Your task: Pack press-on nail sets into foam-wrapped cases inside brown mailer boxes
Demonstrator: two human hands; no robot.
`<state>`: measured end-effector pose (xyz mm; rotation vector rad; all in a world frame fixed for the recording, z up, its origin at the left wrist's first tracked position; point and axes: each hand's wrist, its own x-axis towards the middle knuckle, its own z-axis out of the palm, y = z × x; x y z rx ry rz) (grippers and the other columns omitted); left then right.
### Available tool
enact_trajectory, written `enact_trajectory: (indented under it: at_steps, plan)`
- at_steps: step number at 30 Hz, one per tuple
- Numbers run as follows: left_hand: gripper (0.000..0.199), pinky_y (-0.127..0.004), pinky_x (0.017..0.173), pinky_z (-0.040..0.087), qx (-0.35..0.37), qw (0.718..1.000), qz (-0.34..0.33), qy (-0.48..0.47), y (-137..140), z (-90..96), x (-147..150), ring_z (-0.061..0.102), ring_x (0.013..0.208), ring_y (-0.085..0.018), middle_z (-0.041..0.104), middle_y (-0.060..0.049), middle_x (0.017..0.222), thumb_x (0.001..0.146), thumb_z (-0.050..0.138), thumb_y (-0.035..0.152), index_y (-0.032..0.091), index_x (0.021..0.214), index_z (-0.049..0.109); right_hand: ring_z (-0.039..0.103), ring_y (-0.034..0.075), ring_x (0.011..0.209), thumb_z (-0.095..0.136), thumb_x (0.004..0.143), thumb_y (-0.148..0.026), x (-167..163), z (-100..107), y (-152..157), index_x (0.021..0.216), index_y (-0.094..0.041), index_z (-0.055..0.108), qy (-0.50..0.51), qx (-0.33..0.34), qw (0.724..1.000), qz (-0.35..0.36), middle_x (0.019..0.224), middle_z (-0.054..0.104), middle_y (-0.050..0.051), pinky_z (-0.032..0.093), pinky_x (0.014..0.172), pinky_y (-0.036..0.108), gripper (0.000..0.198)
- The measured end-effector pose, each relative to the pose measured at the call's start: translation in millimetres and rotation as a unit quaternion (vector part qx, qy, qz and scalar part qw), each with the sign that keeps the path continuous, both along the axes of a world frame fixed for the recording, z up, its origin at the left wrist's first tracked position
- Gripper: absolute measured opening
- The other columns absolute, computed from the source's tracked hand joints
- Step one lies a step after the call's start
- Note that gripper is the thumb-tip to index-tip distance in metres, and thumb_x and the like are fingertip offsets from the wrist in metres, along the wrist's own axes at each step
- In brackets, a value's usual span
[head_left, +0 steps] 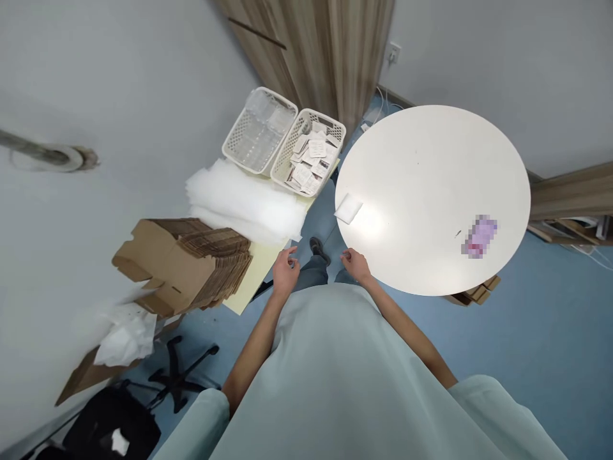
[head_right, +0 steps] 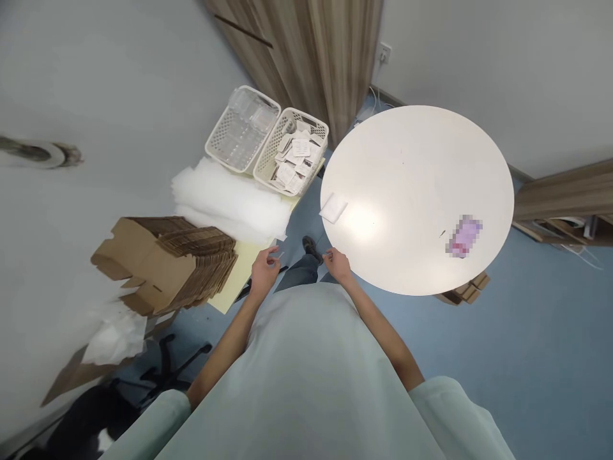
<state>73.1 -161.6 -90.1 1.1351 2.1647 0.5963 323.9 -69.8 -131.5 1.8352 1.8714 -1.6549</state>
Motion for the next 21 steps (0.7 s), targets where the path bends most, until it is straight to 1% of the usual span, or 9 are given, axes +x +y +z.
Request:
enact_trajectory:
  at_steps: [3,6,8,10,13,17,19,21]
  plan:
    - [0.044,-0.041,0.095,0.063,0.010,0.999,0.041,-0.005,-21.7,8.1,-9.5,0.073,0.089,-0.020,0.073,-0.013,0.134,0.090,0.059,0.018,0.020,0.133,0.067,0.076,0.022,0.106,0.062,0.106,-0.032,-20.8,13.7,5.8,0.125,-0.021,0.071,0.040,0.033,0.999,0.016,0.114,0.082,0.008,0.057,0.094,0.033,0.024]
    - [0.042,-0.041,0.094,0.063,0.011,0.997,0.074,-0.006,-36.9,13.2,-22.5,0.071,0.084,-0.019,0.074,-0.012,0.131,0.088,0.060,0.019,0.021,0.128,0.069,0.076,0.021,0.097,0.061,0.105,-0.033,-39.7,29.6,8.3,0.123,-0.022,0.071,0.072,0.065,0.995,0.011,0.111,0.081,0.007,0.058,0.091,0.033,0.023]
    - [0.041,-0.041,0.095,0.062,0.013,0.996,0.085,-0.002,-46.7,17.2,-36.4,0.070,0.082,-0.018,0.074,-0.011,0.130,0.087,0.059,0.019,0.021,0.127,0.069,0.076,0.020,0.093,0.060,0.105,-0.036,-51.6,39.3,4.9,0.120,-0.022,0.071,0.089,0.078,0.993,0.000,0.108,0.081,0.007,0.058,0.089,0.033,0.023]
    - [0.042,-0.041,0.097,0.061,0.026,0.996,0.089,0.006,-58.5,22.5,-56.3,0.071,0.087,-0.019,0.073,-0.011,0.133,0.088,0.057,0.019,0.021,0.128,0.069,0.075,0.020,0.092,0.060,0.104,-0.039,-64.1,47.3,-3.6,0.119,-0.022,0.071,0.107,0.088,0.990,-0.010,0.106,0.080,0.007,0.059,0.088,0.034,0.025]
    - [0.044,-0.041,0.097,0.061,0.054,0.993,0.104,0.022,-81.0,31.5,-98.7,0.072,0.096,-0.022,0.073,-0.012,0.133,0.088,0.055,0.019,0.020,0.130,0.070,0.076,0.021,0.092,0.060,0.103,-0.043,-86.2,56.3,-23.6,0.117,-0.021,0.071,0.121,0.099,0.988,-0.015,0.104,0.080,0.006,0.058,0.086,0.034,0.028]
    - [0.050,-0.041,0.097,0.062,0.050,0.989,0.136,0.026,-115.5,39.0,-170.9,0.075,0.098,-0.024,0.073,-0.012,0.122,0.084,0.055,0.016,0.018,0.133,0.069,0.077,0.021,0.092,0.061,0.101,-0.044,-123.6,66.4,-55.2,0.114,-0.022,0.072,0.120,0.104,0.987,-0.008,0.102,0.080,0.006,0.058,0.086,0.034,0.028]
    - [0.048,-0.044,0.101,0.061,0.039,0.989,0.135,0.047,-131.5,39.3,-206.0,0.075,0.104,-0.026,0.072,-0.013,0.123,0.086,0.058,0.021,0.019,0.133,0.069,0.077,0.021,0.092,0.061,0.100,-0.043,-144.8,71.9,-69.9,0.113,-0.022,0.072,0.118,0.104,0.988,0.004,0.102,0.080,0.006,0.058,0.087,0.034,0.027]
    - [0.044,-0.048,0.107,0.058,0.020,0.991,0.113,0.076,-144.6,37.4,-235.4,0.072,0.115,-0.031,0.073,-0.015,0.127,0.089,0.064,0.031,0.020,0.131,0.069,0.077,0.020,0.091,0.062,0.100,-0.041,-166.7,78.0,-82.9,0.113,-0.022,0.073,0.114,0.104,0.988,0.018,0.102,0.081,0.006,0.058,0.088,0.034,0.025]
